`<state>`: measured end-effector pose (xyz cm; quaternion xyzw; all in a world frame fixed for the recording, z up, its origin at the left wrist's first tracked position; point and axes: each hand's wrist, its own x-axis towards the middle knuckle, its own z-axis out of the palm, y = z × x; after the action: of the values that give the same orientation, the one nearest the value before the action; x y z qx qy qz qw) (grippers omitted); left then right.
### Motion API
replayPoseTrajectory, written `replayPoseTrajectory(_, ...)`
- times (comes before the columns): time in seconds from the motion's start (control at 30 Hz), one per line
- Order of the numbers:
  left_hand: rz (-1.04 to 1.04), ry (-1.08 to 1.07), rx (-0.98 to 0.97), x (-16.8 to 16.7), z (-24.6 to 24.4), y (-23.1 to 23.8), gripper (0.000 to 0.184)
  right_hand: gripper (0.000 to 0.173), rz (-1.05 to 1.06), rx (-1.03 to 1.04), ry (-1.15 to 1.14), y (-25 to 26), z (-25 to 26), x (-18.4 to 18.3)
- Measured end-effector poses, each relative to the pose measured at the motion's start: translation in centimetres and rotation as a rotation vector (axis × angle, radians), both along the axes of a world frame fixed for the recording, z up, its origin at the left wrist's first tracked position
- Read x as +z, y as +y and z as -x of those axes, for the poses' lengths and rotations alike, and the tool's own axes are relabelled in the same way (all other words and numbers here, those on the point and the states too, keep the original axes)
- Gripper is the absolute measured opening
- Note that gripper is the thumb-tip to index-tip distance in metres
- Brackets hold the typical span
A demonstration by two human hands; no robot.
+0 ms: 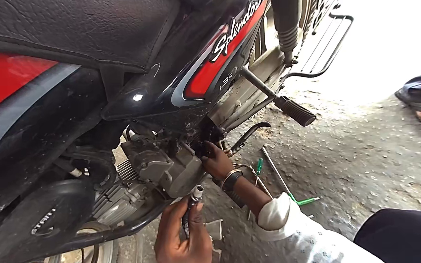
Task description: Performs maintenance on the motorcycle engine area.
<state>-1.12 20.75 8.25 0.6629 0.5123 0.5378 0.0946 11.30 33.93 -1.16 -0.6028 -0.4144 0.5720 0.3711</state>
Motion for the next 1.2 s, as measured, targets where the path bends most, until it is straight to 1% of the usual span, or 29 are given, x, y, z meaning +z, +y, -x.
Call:
replayPoseTrajectory(0.07,0.004,-0.005,-0.001,0.1,0.0,0.0,0.021,0.064,-0.039,-0.025,-0.030,0.2,0.4,-0.3)
replayPoseTrajectory(0.17,0.003,-0.001,0.002,0.1,0.0,-0.1,0.021,0.064,-0.042,-0.063,-0.056,0.3,0.8,-0.8)
replayPoseTrajectory(0.3,-0.002,-0.017,-0.008,0.1,0.1,-0.3,0.020,0.063,-0.026,-0.054,-0.031,0.5,0.9,-0.4)
replayPoseTrajectory(0.43,-0.002,-0.013,-0.003,0.0,0.1,-0.4,0.021,0.059,0.049,-0.137,0.174,0.4,1.2,0.6)
replayPoseTrajectory(0.57,0.005,0.003,0.007,0.1,0.0,-0.1,0.021,0.060,0.220,-0.145,0.319,0.2,0.8,1.5)
replayPoseTrajectory(0.6,0.004,0.003,0.009,0.1,-0.1,-0.1,0.021,0.057,0.266,-0.133,0.378,0.0,0.6,1.5)
replayPoseTrajectory(0.63,0.001,0.003,0.008,0.2,-0.2,-0.2,0.021,0.048,0.299,-0.123,0.415,-0.3,0.4,1.3)
replayPoseTrajectory(0.67,-0.003,0.003,0.007,0.2,-0.3,-0.2,0.021,0.031,0.302,-0.114,0.394,-0.5,0.4,0.9)
replayPoseTrajectory(0.7,-0.007,0.004,0.006,0.3,-0.3,-0.2,0.021,0.036,0.241,-0.080,0.308,-0.9,0.2,0.4)
replayPoseTrajectory(0.73,-0.013,0.006,0.006,0.3,-0.3,-0.2,0.021,0.043,0.149,-0.017,0.159,-1.3,-0.1,0.0)
replayPoseTrajectory(0.8,-0.016,0.001,0.006,0.3,-0.2,-0.3,0.021,0.049,0.005,0.115,-0.165,-2.2,-0.5,-0.3)
replayPoseTrajectory(0.87,-0.023,-0.006,0.002,0.2,0.0,-0.4,0.022,0.057,-0.052,0.186,-0.342,-2.8,-0.3,0.1)
replayPoseTrajectory(0.9,-0.028,-0.008,0.003,0.2,0.1,-0.4,0.022,0.061,-0.053,0.211,-0.365,-2.7,-0.2,0.4)
replayPoseTrajectory(0.97,-0.024,-0.003,0.009,0.2,0.4,-0.5,0.022,0.066,-0.025,0.248,-0.337,-1.9,-0.2,0.4)
replayPoseTrajectory(1.07,-0.021,-0.009,0.008,0.4,0.7,-0.6,0.021,0.068,0.013,0.280,-0.316,-0.8,-0.1,0.4)
replayPoseTrajectory(1.2,-0.006,0.000,0.009,0.4,0.9,-0.7,0.022,0.066,0.016,0.306,-0.330,-0.8,-0.3,0.3)
